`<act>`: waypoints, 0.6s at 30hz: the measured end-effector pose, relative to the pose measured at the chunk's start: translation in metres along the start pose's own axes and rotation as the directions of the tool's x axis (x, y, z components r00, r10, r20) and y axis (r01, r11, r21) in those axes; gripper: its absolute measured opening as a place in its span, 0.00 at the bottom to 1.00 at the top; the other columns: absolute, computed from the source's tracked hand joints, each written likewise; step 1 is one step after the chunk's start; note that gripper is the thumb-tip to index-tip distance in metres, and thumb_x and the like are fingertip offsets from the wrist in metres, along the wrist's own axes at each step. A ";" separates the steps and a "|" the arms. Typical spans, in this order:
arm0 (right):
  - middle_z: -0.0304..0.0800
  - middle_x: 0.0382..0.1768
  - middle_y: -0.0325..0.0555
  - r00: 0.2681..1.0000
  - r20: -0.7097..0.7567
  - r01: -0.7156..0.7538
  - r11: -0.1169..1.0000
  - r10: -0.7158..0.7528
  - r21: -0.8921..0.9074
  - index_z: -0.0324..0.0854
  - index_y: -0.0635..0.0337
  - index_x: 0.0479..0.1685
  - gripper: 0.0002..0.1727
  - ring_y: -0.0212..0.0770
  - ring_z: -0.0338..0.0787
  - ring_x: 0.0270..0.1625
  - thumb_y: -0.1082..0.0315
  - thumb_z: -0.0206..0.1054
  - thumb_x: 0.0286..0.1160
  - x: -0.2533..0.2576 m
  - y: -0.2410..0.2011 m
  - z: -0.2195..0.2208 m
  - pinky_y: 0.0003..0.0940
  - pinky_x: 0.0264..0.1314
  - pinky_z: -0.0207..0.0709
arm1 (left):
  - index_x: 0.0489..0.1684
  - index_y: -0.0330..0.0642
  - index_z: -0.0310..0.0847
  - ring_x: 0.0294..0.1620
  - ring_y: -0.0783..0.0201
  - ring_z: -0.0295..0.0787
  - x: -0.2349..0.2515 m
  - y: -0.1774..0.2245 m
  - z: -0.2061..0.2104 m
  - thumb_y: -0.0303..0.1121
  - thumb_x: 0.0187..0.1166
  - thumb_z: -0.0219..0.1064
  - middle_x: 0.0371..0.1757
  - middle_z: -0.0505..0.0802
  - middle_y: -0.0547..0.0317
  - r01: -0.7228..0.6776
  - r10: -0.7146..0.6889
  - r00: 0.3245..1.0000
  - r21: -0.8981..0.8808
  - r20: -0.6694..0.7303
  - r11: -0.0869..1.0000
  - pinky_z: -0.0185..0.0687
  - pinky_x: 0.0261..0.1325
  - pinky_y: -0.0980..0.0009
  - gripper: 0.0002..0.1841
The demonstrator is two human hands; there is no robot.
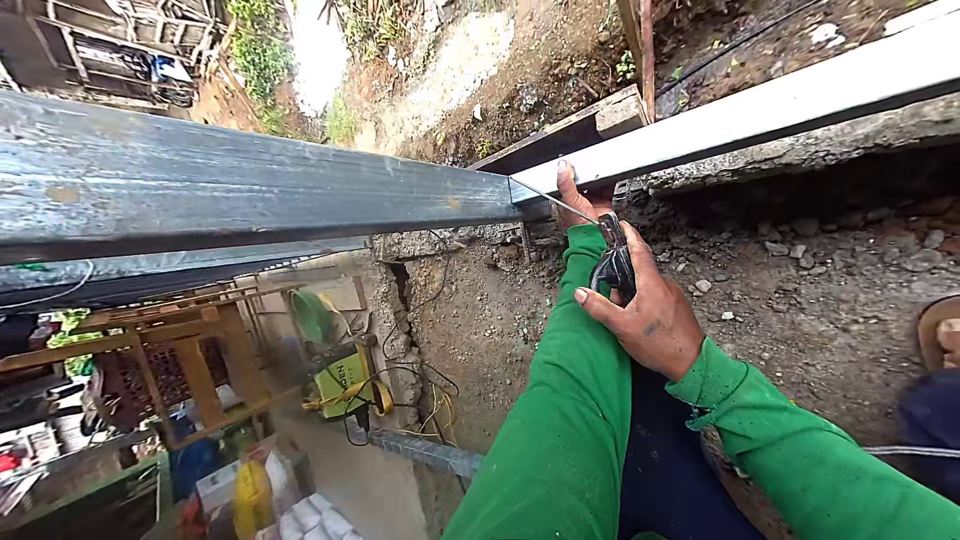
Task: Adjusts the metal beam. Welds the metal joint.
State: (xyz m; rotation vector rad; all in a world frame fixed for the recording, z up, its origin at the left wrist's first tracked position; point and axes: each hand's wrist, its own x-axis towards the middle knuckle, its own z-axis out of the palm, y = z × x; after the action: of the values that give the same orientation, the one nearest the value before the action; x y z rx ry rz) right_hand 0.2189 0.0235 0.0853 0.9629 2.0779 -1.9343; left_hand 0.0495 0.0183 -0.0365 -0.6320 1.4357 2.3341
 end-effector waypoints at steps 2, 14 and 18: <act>0.85 0.29 0.40 1.000 0.002 -0.008 1.000 0.008 -0.004 0.46 0.40 0.97 0.61 0.42 0.83 0.27 0.29 0.70 0.60 0.001 -0.001 0.000 0.51 0.32 0.80 | 0.72 0.48 0.71 0.54 0.49 0.90 0.000 0.000 -0.001 0.55 0.86 0.60 0.59 0.88 0.46 0.000 0.000 1.000 -0.014 0.005 1.000 0.89 0.54 0.47 0.25; 0.88 0.32 0.43 1.000 0.021 0.023 0.998 -0.022 -0.064 0.45 0.41 0.97 0.60 0.45 0.85 0.30 0.29 0.69 0.62 0.005 -0.003 0.002 0.54 0.36 0.82 | 0.76 0.50 0.69 0.62 0.52 0.87 -0.003 -0.001 0.001 0.56 0.88 0.58 0.64 0.87 0.49 -0.023 0.022 1.000 0.027 0.007 0.999 0.86 0.63 0.46 0.27; 0.87 0.30 0.43 0.999 0.009 0.038 0.995 -0.038 -0.096 0.46 0.42 0.97 0.60 0.45 0.85 0.29 0.28 0.68 0.62 0.004 -0.005 0.003 0.53 0.35 0.81 | 0.73 0.49 0.72 0.58 0.51 0.89 -0.004 0.000 0.005 0.54 0.87 0.59 0.61 0.88 0.48 -0.001 0.001 0.999 -0.014 -0.038 1.000 0.88 0.57 0.48 0.24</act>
State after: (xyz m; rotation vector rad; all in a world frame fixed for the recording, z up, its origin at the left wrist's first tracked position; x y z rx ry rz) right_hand 0.2124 0.0223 0.0866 0.9016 2.1787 -1.8329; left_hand 0.0521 0.0222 -0.0321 -0.6831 1.4374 2.3467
